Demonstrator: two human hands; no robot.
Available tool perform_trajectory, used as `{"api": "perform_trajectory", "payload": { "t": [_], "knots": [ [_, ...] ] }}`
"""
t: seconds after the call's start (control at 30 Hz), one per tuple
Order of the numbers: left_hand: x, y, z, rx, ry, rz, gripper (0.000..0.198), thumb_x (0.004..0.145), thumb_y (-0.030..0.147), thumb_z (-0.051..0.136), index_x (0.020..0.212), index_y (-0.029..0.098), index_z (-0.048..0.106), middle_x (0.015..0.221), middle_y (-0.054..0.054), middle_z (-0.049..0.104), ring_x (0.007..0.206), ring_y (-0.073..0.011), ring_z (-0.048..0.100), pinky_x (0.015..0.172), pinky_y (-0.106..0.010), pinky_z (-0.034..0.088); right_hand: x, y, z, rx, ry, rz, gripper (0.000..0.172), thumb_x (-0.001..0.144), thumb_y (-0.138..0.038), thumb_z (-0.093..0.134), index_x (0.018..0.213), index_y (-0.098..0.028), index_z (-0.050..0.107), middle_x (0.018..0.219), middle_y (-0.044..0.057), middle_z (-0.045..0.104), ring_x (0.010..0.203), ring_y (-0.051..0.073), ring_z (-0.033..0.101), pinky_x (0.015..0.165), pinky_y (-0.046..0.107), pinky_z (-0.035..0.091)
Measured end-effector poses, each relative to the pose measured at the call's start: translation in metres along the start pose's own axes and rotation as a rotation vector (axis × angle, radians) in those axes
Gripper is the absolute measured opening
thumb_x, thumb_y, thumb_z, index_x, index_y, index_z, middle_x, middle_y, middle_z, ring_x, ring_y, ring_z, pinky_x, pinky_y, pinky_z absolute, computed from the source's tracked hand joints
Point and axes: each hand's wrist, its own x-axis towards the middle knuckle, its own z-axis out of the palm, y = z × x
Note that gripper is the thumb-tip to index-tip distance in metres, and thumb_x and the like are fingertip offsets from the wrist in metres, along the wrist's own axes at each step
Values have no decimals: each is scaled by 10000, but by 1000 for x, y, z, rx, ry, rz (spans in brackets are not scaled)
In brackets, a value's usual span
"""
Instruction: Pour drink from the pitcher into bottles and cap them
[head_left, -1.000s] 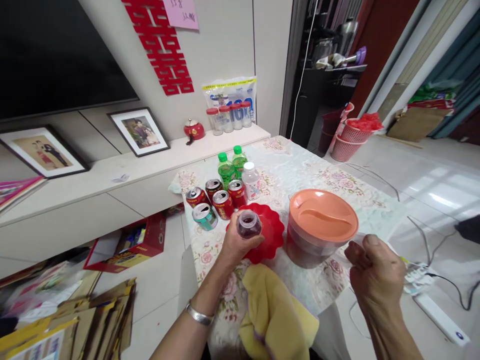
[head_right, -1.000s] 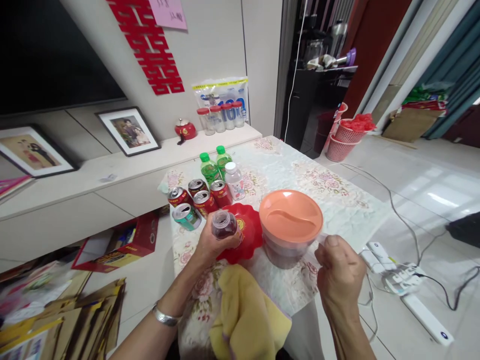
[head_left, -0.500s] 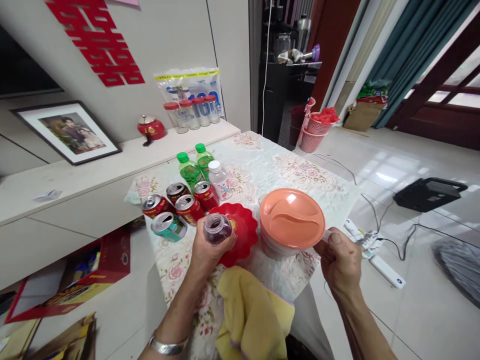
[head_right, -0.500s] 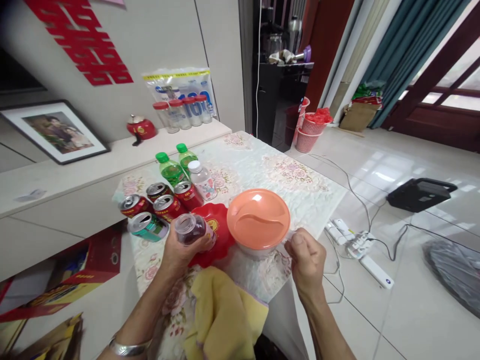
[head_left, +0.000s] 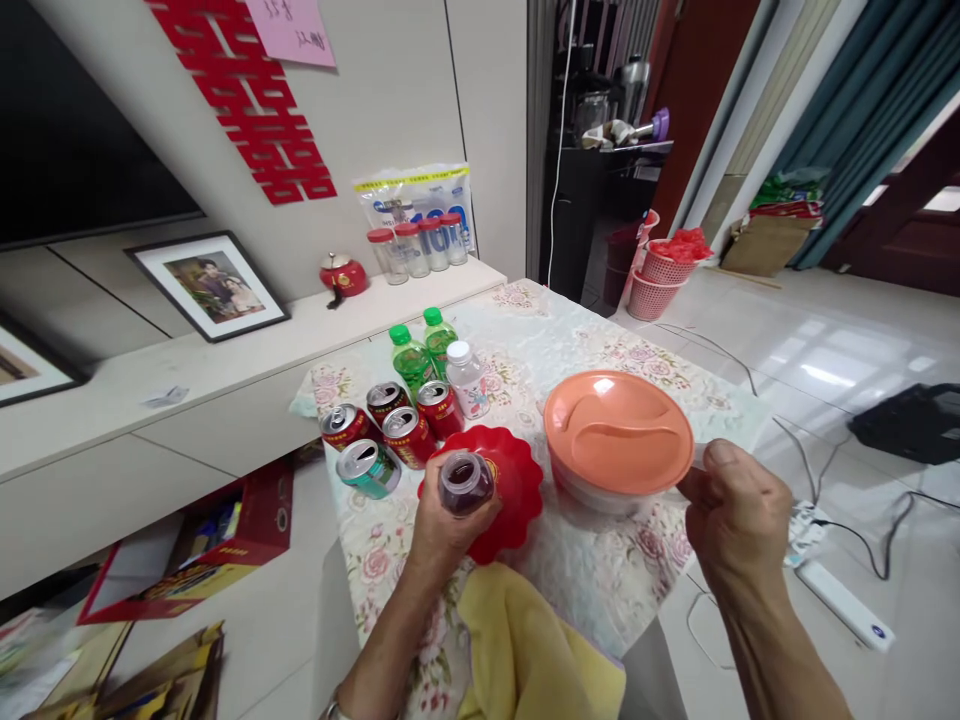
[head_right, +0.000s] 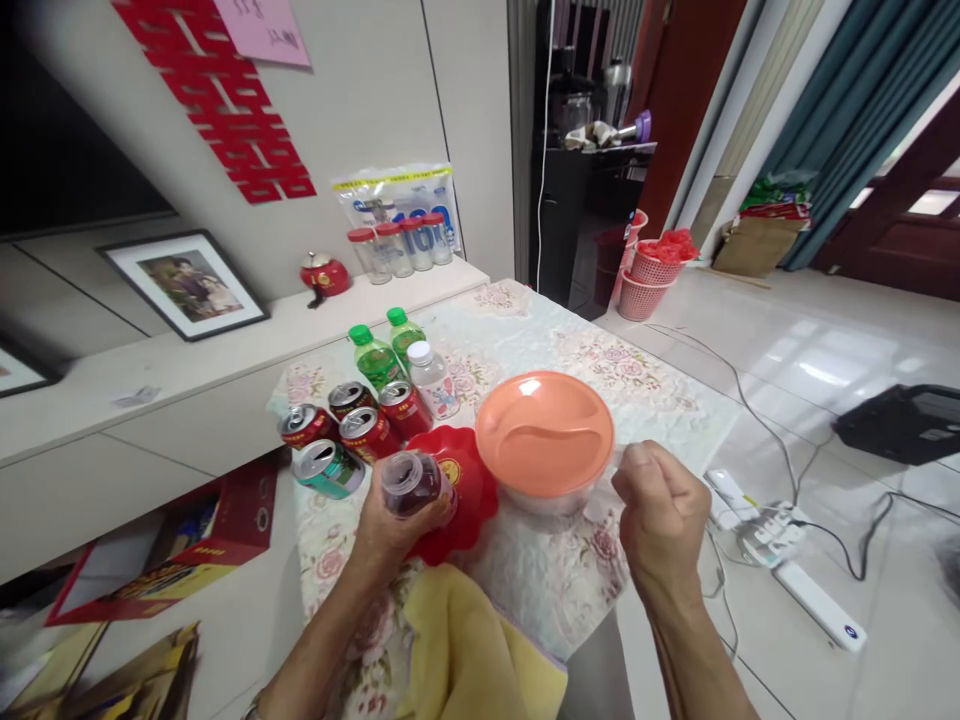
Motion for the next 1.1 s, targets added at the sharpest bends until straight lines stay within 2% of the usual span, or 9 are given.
{"api": "perform_trajectory", "payload": {
  "t": [0.13, 0.3, 0.43, 0.53, 0.67, 0.9, 1.0, 1.1],
  "knots": [
    [0, -10, -1, -35, -17, -2, 648, 595, 350, 896, 1132, 217, 558, 1018, -50, 744, 921, -255, 734, 853, -393, 589, 26, 8, 18, 29, 39, -37, 529, 928, -381, 768, 637, -206, 363, 600, -111, 278, 504, 59, 266, 455, 188, 222],
    [-1, -10, -1, -75, -32, -22, 694, 588, 373, 921, 1149, 212, 545, 1051, -55, 741, 957, -259, 731, 888, -402, 579, 50, 43, 45, 82, 22, -52, 477, 989, -393, 729, 683, -193, 423, 621, -107, 343, 494, 52, 306, 442, 176, 264],
    [-2, -6, -2, -86, -37, -16, 700, 602, 384, 932, 1162, 204, 553, 1060, -68, 748, 961, -264, 731, 918, -427, 575, 59, 74, 69, 95, 0, -30, 411, 1022, -415, 698, 749, -177, 503, 644, -98, 399, 495, 51, 350, 442, 172, 311],
    [-3, -7, -2, -89, -35, -4, 706, 606, 395, 942, 1171, 203, 565, 1082, -77, 746, 982, -272, 728, 924, -434, 575, 62, 93, 85, 81, -22, 0, 335, 1039, -437, 675, 869, -160, 592, 706, -74, 501, 522, 57, 433, 467, 178, 392],
    [-3, -8, -2, -112, -44, -5, 714, 605, 398, 944, 1177, 203, 564, 1085, -77, 743, 983, -273, 728, 911, -426, 579, 67, 110, 96, 44, -70, 28, 310, 1044, -450, 668, 965, -153, 633, 779, -46, 576, 567, 70, 507, 505, 194, 460],
    [-3, -10, -1, -117, -32, 19, 696, 596, 378, 945, 1160, 210, 573, 1061, -68, 746, 959, -277, 736, 861, -411, 595, 73, 118, 88, -25, -179, 16, 395, 1056, -502, 632, 857, -165, 586, 666, -86, 461, 486, 53, 380, 449, 182, 360],
    [-3, -10, 0, -103, -29, 25, 677, 593, 367, 940, 1146, 214, 581, 1056, -62, 743, 958, -276, 736, 870, -414, 595, 77, 110, 73, -141, -292, 16, 407, 1051, -535, 626, 890, -162, 620, 733, -51, 555, 578, 86, 515, 555, 229, 484],
    [-3, -10, 0, -86, -37, 16, 681, 606, 382, 931, 1154, 212, 565, 1080, -68, 733, 993, -282, 728, 909, -436, 583, 82, 96, 46, -312, -377, 40, 403, 1053, -555, 607, 1044, -157, 672, 969, 31, 679, 854, 166, 669, 775, 346, 591]
  ]
}}
